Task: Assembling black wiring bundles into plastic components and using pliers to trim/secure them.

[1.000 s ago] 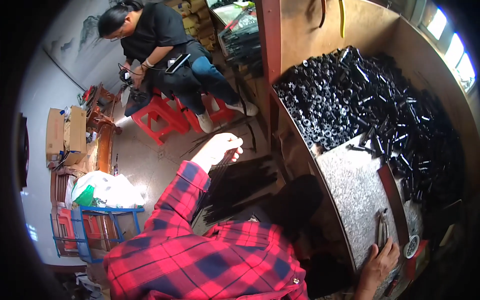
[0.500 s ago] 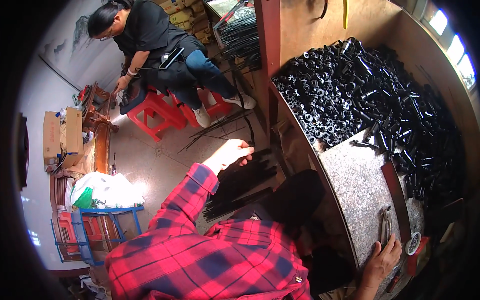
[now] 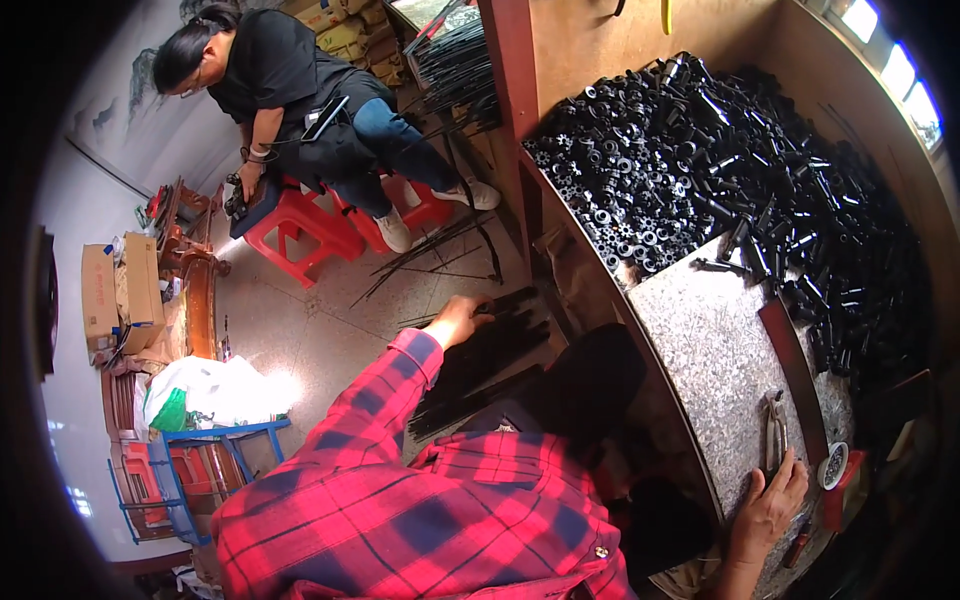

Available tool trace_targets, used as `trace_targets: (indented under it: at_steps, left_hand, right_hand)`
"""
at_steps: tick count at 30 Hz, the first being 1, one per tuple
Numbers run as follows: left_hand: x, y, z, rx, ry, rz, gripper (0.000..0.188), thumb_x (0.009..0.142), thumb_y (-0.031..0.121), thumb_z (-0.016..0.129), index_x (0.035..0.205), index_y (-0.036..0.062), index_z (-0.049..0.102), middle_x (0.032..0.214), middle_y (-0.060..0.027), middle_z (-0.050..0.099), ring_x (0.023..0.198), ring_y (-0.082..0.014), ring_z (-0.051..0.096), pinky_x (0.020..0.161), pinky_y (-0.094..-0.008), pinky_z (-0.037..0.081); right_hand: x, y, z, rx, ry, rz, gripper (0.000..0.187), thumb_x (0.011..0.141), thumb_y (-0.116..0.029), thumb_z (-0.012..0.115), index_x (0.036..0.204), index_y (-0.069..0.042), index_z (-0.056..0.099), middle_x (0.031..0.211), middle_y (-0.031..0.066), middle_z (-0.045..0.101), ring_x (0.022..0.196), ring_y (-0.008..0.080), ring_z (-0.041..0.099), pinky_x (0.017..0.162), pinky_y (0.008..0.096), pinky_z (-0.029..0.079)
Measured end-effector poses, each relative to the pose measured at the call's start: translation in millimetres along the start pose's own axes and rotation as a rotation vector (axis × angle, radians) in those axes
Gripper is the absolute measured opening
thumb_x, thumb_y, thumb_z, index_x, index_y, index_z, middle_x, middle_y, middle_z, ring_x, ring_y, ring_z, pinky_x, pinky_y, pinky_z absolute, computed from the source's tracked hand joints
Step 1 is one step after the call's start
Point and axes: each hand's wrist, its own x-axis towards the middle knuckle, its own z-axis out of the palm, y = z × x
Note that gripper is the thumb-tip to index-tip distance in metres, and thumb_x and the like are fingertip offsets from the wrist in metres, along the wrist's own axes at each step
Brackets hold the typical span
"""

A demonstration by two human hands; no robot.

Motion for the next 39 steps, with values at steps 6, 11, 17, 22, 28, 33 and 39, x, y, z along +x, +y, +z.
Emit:
trace_targets:
  at_steps: [6,11,17,22,28,33,39]
  left_hand:
    - [10,-14,7,0.000,0.202,0.095,0.028,0.079,0.015,0.069,0.103,0.0042,0.062,0.092,-0.0211,0.065,0.090,-0.0374,0.062,0.076,-0.0410,0.049]
    - [15,-10,-7,0.019,0.368,0.113,0.028,0.075,0.010,0.071,0.100,0.0032,0.061,0.091,-0.0202,0.065,0.088,-0.0370,0.063,0.074,-0.0402,0.050]
    - [19,-14,-26,0.072,0.483,0.197,0.030,0.074,0.011,0.071,0.102,0.0041,0.062,0.093,-0.0182,0.066,0.090,-0.0351,0.064,0.079,-0.0376,0.051]
    - [12,12,-59,-0.055,0.536,-0.078,0.022,0.078,0.013,0.070,0.098,0.0066,0.062,0.086,-0.0157,0.067,0.081,-0.0291,0.065,0.072,-0.0355,0.051]
    - [17,1,-70,-0.056,0.400,-0.084,0.018,0.080,0.009,0.067,0.096,0.0049,0.061,0.079,-0.0143,0.065,0.074,-0.0231,0.063,0.069,-0.0342,0.049]
    - [20,-12,-41,-0.056,0.423,-0.039,0.018,0.079,0.010,0.068,0.094,0.0042,0.060,0.084,-0.0191,0.065,0.083,-0.0356,0.064,0.071,-0.0389,0.049]
    - [25,-31,-17,0.060,0.662,0.004,0.019,0.080,0.009,0.067,0.095,0.0042,0.058,0.089,-0.0198,0.064,0.086,-0.0385,0.062,0.075,-0.0422,0.049]
  right_hand:
    - [0,-2,-2,0.009,-0.005,-0.004,0.052,0.093,-0.025,0.052,0.136,-0.001,0.038,0.123,0.0214,0.045,0.113,0.0385,0.044,0.098,0.0447,0.035]
    - [-1,0,0,-0.001,0.000,-0.015,0.053,0.093,-0.027,0.051,0.137,-0.001,0.038,0.124,0.0220,0.044,0.115,0.0387,0.043,0.099,0.0449,0.035]
    - [-2,-3,-3,-0.002,-0.039,0.026,0.052,0.093,-0.027,0.051,0.137,-0.001,0.038,0.126,0.0222,0.044,0.117,0.0384,0.042,0.100,0.0438,0.034]
    - [1,-7,-5,0.020,-0.064,0.043,0.052,0.092,-0.023,0.053,0.136,-0.001,0.038,0.126,0.0218,0.043,0.117,0.0380,0.042,0.101,0.0433,0.034]
    - [2,-6,-6,0.030,-0.066,0.056,0.053,0.090,-0.021,0.055,0.136,0.000,0.038,0.126,0.0212,0.044,0.117,0.0374,0.042,0.101,0.0429,0.034]
    - [1,-5,-5,0.022,-0.059,0.039,0.050,0.094,-0.027,0.049,0.134,0.002,0.040,0.123,0.0233,0.045,0.115,0.0389,0.044,0.099,0.0429,0.036]
    - [0,-8,-6,0.052,-0.063,0.053,0.054,0.090,-0.024,0.056,0.136,0.000,0.038,0.124,0.0203,0.044,0.115,0.0369,0.043,0.100,0.0426,0.034]
